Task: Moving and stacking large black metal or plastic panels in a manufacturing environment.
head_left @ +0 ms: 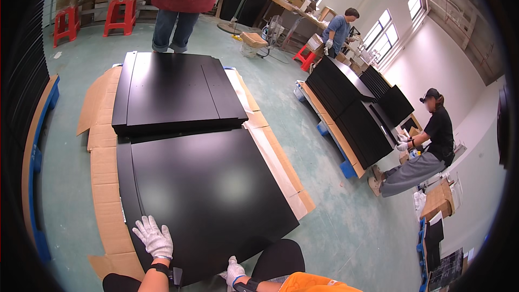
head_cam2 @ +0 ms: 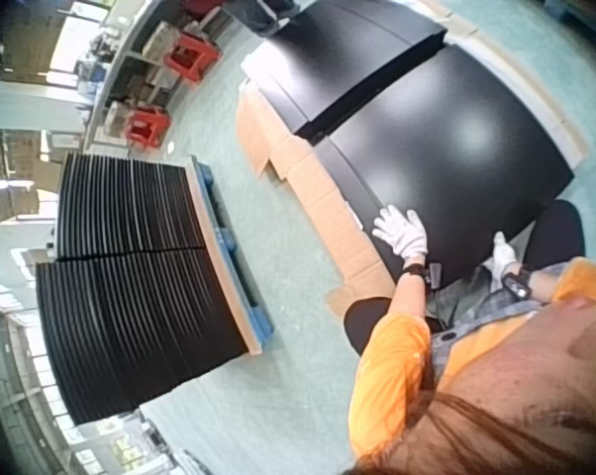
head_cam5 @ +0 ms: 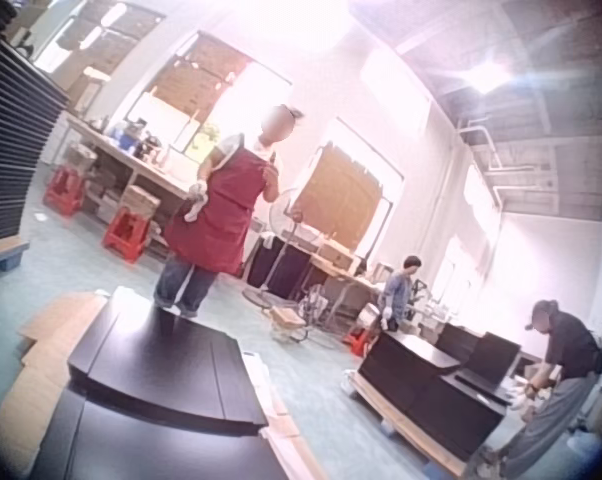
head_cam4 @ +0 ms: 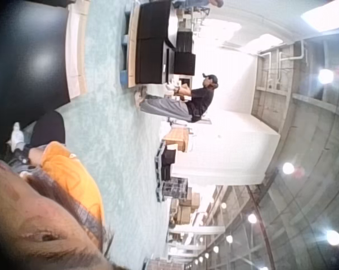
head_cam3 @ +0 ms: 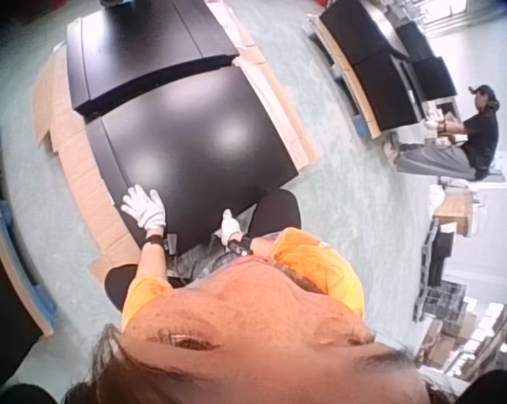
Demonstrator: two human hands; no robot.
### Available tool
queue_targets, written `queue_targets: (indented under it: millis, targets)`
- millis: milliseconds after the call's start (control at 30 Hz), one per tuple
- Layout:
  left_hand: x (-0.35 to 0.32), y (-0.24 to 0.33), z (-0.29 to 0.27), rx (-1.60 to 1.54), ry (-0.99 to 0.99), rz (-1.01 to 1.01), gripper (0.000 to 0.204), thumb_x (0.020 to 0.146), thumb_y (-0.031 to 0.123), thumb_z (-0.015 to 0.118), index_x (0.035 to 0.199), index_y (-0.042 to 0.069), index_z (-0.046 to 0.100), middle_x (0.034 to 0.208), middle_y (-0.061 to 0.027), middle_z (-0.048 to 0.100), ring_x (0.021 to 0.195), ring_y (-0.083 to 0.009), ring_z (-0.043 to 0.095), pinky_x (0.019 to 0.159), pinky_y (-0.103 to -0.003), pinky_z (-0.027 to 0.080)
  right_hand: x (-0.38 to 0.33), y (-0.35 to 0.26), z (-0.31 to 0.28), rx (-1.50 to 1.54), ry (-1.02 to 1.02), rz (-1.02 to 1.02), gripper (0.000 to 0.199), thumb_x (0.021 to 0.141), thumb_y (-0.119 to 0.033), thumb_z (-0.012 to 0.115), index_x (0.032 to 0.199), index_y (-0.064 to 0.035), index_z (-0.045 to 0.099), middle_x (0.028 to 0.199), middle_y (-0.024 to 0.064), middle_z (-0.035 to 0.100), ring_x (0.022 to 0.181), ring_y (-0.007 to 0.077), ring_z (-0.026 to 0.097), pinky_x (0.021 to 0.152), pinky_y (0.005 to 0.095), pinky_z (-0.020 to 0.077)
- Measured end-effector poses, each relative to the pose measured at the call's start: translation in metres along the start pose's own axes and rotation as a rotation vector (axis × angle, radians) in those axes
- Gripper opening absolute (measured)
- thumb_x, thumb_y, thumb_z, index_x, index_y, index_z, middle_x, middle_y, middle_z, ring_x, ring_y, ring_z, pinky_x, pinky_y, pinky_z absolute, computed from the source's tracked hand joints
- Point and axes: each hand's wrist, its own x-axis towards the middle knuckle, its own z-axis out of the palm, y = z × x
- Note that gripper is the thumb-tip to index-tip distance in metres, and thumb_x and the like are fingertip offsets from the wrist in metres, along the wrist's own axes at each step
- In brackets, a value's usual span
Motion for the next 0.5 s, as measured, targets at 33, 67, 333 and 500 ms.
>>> queue_targets:
  millis: [33,67,333,500]
  targets:
    - [0.0001,-0.0003,0.0007,0.001,-0.004,0.0,0.063,0.091,0.035,0.045,0.141,-0.002,0.036,0.151,-0.018,0.029,0.143,-0.04,0.013,0.117,-0.053,0.0,0.0024,0.0014,-0.0015,0.02,-0.061,-0.016,0.046,0.091,-0.029,0.055,0.125,0.0006,0.045,0.096,0.0156,0.065,0.081,0.0316,0.067,0.065,0.0442,0.0566]
    - [0.0001,-0.0005,0.0016,0.002,0.005,0.0,0.063,0.091,0.035,0.045,0.141,-0.002,0.036,0.151,-0.018,0.029,0.143,-0.04,0.013,0.117,-0.053,0.0,0.0043,0.0037,-0.0027,-0.052,-0.062,-0.029,0.047,0.09,-0.022,0.057,0.128,0.0005,0.041,0.09,0.0161,0.065,0.079,0.0317,0.067,0.065,0.0435,0.0547]
    - [-0.0004,-0.0023,0.0041,0.002,0.02,0.014,0.062,0.091,0.035,0.046,0.141,-0.002,0.037,0.15,-0.0178,0.03,0.142,-0.0398,0.014,0.117,-0.053,0.001,0.009,0.0061,-0.0072,0.023,-0.098,0.002,0.052,0.086,-0.028,0.06,0.125,0.0032,0.044,0.1,0.0183,0.064,0.087,0.0343,0.066,0.067,0.045,0.0564]
    - [0.0003,-0.0019,0.0029,0.006,0.019,0.007,0.062,0.091,0.034,0.047,0.141,-0.002,0.036,0.151,-0.0177,0.03,0.143,-0.0397,0.013,0.117,-0.053,0.001,0.0043,0.0041,-0.003,-0.066,-0.067,0.001,0.052,0.095,-0.042,0.049,0.122,0.0023,0.051,0.116,0.0158,0.061,0.094,0.0328,0.065,0.066,0.0456,0.06]
